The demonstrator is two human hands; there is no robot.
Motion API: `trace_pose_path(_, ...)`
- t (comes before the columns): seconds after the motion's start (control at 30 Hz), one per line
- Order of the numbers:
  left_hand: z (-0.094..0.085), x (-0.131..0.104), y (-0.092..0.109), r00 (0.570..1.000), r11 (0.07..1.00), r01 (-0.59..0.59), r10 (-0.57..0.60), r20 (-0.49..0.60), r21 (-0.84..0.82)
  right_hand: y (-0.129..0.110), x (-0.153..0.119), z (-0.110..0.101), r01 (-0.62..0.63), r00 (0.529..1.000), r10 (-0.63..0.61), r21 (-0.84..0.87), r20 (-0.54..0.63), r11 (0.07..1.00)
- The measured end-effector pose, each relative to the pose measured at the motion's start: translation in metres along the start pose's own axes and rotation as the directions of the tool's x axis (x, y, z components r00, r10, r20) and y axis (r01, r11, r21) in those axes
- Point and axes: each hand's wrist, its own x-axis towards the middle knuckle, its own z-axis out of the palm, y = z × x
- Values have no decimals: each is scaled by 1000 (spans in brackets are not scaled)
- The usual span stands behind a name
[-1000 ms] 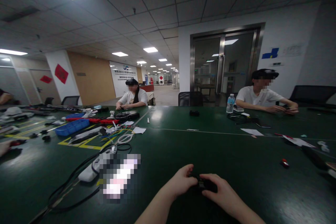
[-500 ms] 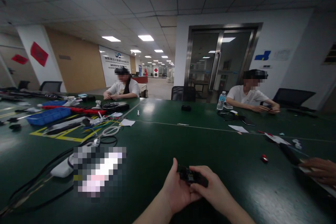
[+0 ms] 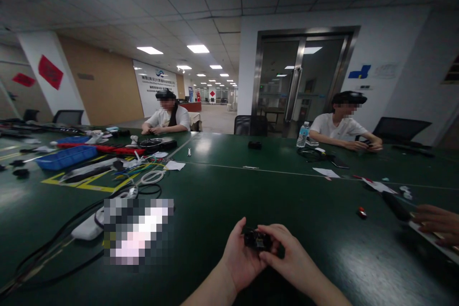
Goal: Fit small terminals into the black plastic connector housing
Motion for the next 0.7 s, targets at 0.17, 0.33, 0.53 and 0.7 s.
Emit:
trace_pose_path(0.17, 0, 0, 2, 1000, 999, -2, 2, -2, -48, -5, 2, -2, 113, 994, -113, -35, 3, 993)
trace_pose_path(0.33, -4, 6, 0, 990, 997, -62, 55, -133, -48, -2, 3, 1, 108, 994, -108, -30, 0, 994)
trace_pose_path(0.53, -8, 12, -2, 978, 996, -91, 90, -186, 1, -2, 1, 3, 84, 996, -83, -32, 19, 996)
trace_pose_path(0.7, -8, 11, -1, 975, 995, -95, 96, -198, 18, 0, 0, 5, 77, 997, -78, 28, 23, 997)
